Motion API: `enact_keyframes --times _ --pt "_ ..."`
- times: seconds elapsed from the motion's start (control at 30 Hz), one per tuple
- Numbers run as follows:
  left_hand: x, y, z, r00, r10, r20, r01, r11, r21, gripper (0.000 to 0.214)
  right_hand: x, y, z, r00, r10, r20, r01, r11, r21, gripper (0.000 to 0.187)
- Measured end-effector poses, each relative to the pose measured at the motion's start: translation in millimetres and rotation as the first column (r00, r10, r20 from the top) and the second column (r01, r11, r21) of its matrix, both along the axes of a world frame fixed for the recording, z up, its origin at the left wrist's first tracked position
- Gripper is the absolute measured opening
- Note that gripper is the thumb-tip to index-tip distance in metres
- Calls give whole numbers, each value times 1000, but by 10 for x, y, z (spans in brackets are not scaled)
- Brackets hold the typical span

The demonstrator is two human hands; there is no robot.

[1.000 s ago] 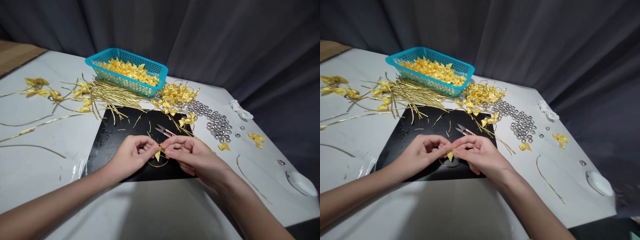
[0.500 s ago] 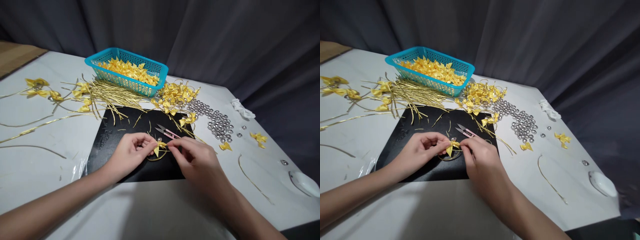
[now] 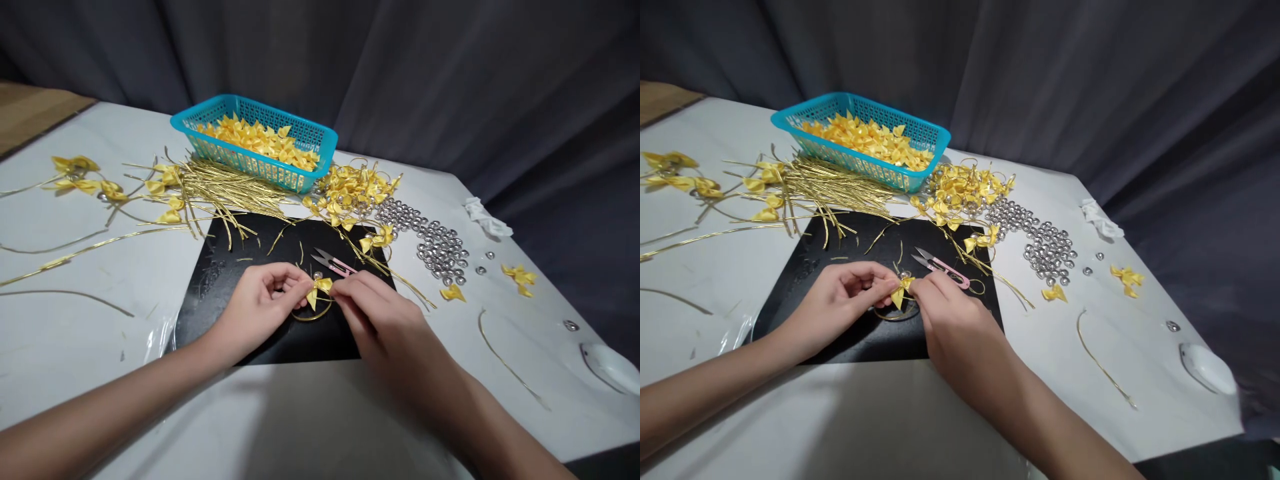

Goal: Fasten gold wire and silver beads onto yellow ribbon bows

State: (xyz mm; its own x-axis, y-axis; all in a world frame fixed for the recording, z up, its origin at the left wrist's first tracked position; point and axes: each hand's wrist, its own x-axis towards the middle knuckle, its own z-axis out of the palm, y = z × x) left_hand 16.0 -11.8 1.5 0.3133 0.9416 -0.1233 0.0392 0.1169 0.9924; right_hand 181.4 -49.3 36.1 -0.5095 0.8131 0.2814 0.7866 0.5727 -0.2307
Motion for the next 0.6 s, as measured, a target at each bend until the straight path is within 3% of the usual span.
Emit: enact_keyframes --times 0.2,0.4,0.6 --pt "-5 -1 -14 1000 3 -2 -3 1000 14 15 -21 -2 39 986 19 166 5 990 -140 24" --pt "-13 -16 4 999 12 -34 -11 999 50 16 18 -14 35 953 99 287 -80 994 -79 28" --pt "-8 -41 -20 978 -83 -189 107 987 116 17 41 28 -8 984 65 163 -60 998 -37 22"
